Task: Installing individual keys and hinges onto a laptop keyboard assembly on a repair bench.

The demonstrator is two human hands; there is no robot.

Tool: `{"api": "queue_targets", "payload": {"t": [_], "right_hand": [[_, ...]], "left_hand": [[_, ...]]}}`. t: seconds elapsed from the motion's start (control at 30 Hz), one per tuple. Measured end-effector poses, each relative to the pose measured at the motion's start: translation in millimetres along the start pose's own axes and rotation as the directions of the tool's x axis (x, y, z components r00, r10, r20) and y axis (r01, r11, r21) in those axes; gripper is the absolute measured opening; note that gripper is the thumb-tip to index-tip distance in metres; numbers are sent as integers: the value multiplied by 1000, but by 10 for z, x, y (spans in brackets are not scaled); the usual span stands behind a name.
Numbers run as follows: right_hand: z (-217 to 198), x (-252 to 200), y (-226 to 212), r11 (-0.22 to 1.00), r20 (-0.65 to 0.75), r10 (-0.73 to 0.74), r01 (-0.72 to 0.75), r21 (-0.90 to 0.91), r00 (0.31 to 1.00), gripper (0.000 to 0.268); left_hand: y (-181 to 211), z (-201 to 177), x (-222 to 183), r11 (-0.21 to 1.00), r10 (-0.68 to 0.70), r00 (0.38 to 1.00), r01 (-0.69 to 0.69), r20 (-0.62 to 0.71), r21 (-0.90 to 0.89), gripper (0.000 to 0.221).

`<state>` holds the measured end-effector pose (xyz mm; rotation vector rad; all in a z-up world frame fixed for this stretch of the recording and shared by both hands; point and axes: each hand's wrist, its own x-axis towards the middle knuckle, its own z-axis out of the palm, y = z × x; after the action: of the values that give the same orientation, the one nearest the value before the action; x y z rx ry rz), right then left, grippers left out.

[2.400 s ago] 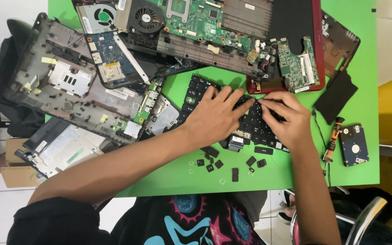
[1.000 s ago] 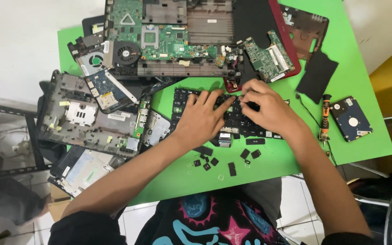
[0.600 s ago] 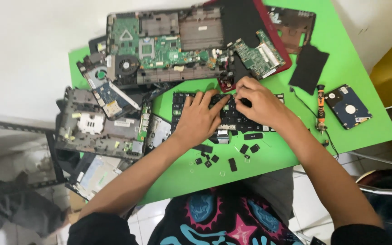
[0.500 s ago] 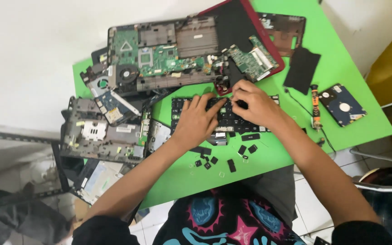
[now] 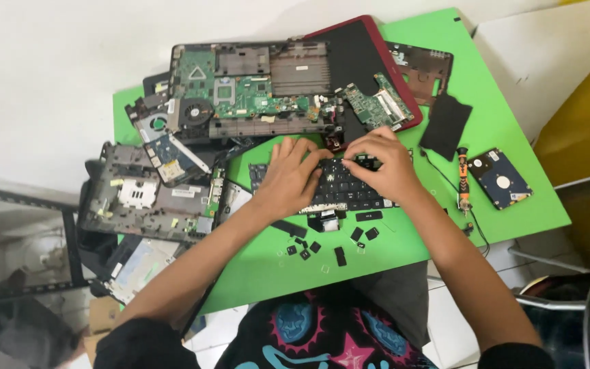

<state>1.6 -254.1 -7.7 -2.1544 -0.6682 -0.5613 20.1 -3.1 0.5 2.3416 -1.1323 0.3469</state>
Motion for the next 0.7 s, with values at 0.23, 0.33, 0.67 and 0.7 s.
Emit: {"api": "queue_targets", "payload": {"t": [0.23, 0.33, 0.67, 0.7], "right_hand": [[-27, 3, -150, 994, -49, 100, -98, 45, 994, 18], [-8, 30, -201, 996, -33, 76, -74, 42, 997, 22], [-37, 28, -313, 990, -110, 100, -88, 110, 989, 29], [-29, 30, -313, 993, -107, 87, -78, 87, 990, 30]], "left_hand": [[170, -240, 139, 995, 50, 999, -48, -22, 86, 28], [186, -154, 236, 994, -90, 994, 86, 58, 70, 28], [112, -120, 539, 869, -313, 898, 403, 309, -289, 23], [59, -68, 544, 844, -306, 895, 413, 325, -342, 24]]}}
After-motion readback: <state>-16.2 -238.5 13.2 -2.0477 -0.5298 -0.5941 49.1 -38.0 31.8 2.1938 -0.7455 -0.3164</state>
